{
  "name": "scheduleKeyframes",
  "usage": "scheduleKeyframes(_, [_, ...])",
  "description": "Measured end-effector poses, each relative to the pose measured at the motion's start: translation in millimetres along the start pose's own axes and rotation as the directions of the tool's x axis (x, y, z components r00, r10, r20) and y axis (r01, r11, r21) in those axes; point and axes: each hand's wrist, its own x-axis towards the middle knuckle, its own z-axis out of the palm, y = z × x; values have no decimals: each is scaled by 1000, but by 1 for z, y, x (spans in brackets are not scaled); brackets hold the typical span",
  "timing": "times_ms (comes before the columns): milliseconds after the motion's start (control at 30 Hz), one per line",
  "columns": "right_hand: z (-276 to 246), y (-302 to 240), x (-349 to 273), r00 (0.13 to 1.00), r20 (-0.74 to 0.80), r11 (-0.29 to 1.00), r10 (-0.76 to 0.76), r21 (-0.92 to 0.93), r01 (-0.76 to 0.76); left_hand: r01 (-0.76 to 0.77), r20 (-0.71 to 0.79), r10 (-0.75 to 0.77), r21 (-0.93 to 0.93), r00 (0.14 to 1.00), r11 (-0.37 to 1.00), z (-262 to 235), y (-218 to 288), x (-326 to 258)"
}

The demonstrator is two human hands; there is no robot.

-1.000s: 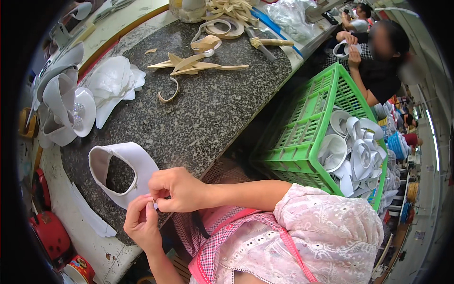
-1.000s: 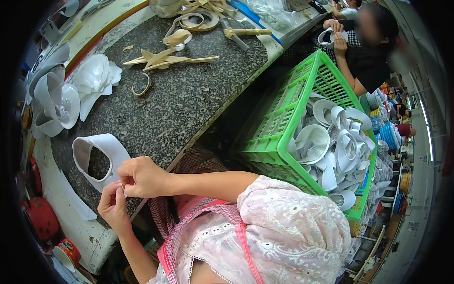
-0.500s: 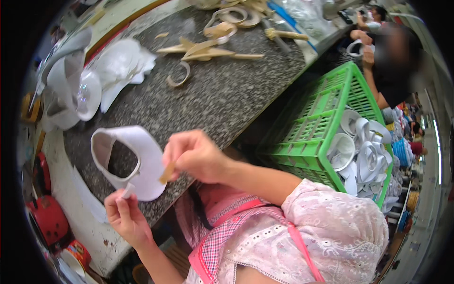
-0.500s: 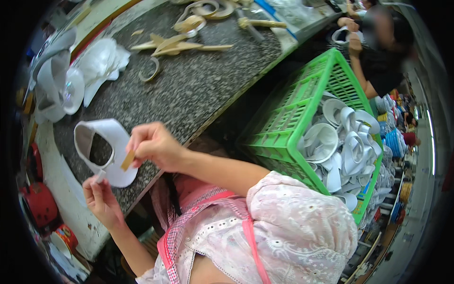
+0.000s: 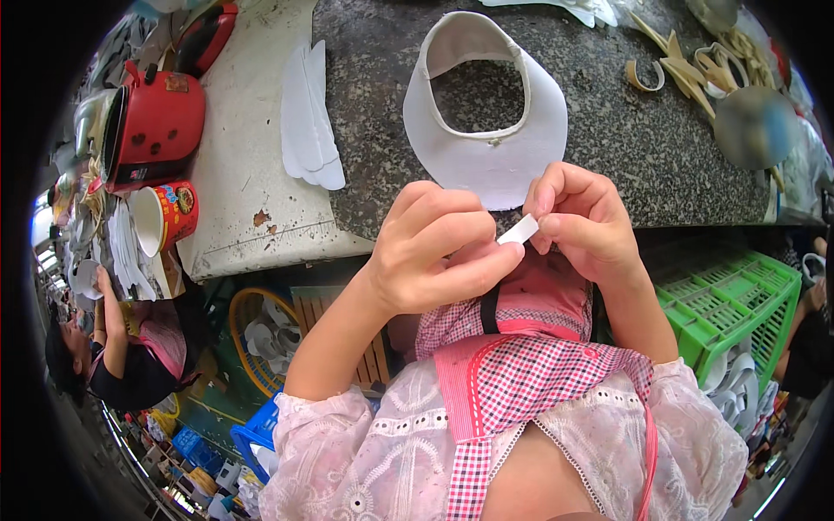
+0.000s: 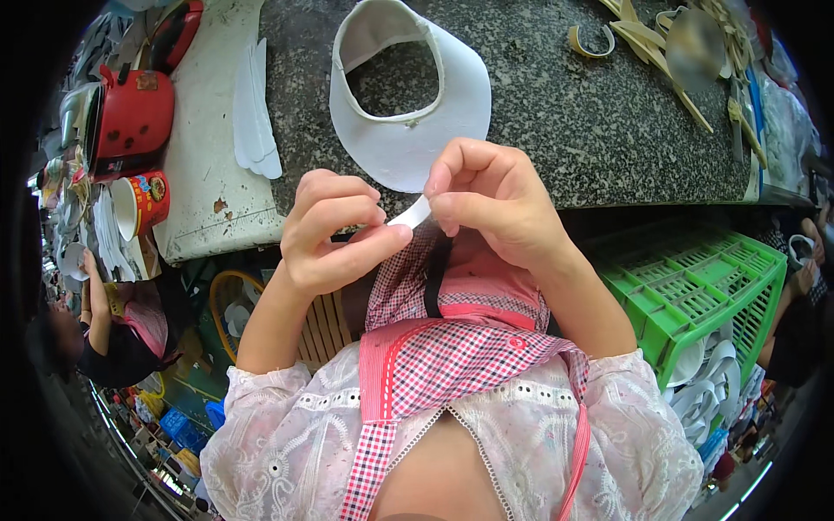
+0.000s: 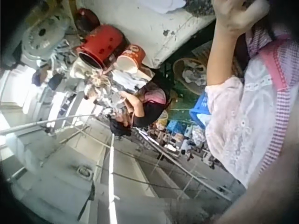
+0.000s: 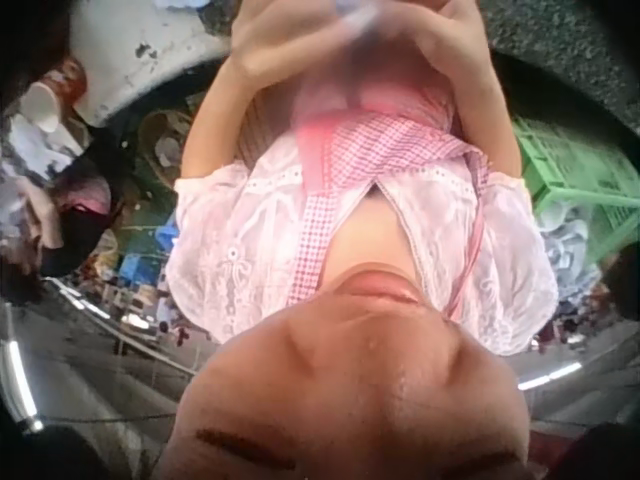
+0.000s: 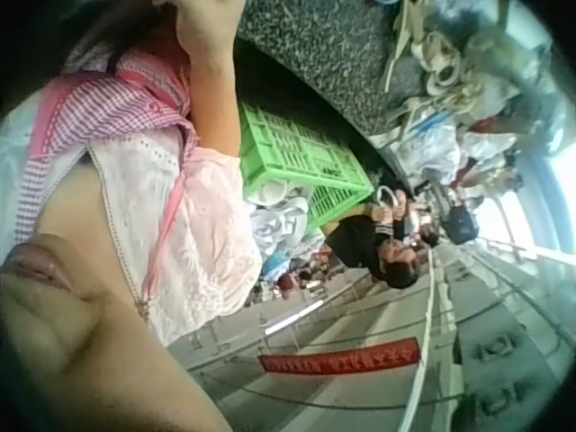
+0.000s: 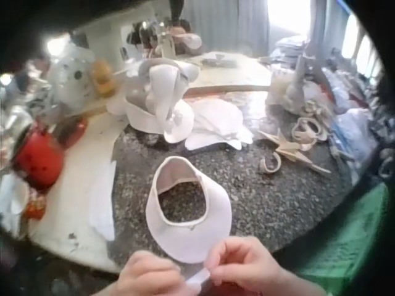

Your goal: The person assembles visors by pressing fabric inserts and decorative patches onto the frames, applying adhesive with a stick, and folding and pressing the fabric lining along the edges by hand.

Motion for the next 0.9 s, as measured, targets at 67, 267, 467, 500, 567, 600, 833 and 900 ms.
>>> scheduleKeyframes(67, [-2, -4, 1, 997, -61, 995, -36, -92, 30, 37, 37, -36, -25, 999, 999, -1, -1, 4])
scheduleKeyframes(267, [-1, -15, 16, 989, -140, 981, -50, -191, 23, -12, 18, 12, 8, 1000, 1000, 1, -17, 9])
scheduleKeyframes(467, [-6, -8, 32, 956, -151, 856, -252, -495, 148, 52, 0, -52, 89, 999, 995, 5, -41, 3])
scheduleKeyframes(500, [-6, -7, 34, 954, -144, 853, -263, -498, 160, 42, -1, -42, 96, 999, 995, 5, -44, 3])
scheduleKeyframes(567, [-7, -6, 37, 952, -141, 850, -272, -498, 169, 40, 0, -40, 89, 999, 995, 6, -45, 6])
scheduleKeyframes(600, [-6, -7, 38, 946, -155, 853, -283, -492, 175, 37, 1, -37, 86, 999, 996, 5, -44, 7])
scheduleKeyframes(833, [-5, -10, 39, 956, -122, 861, -268, -476, 181, -40, -20, 42, 73, 999, 997, 5, -50, 7])
scheduleKeyframes(900, [-7, -4, 41, 906, -94, 633, -414, -745, 212, 58, 99, -71, 130, 993, 990, 1, -53, 5])
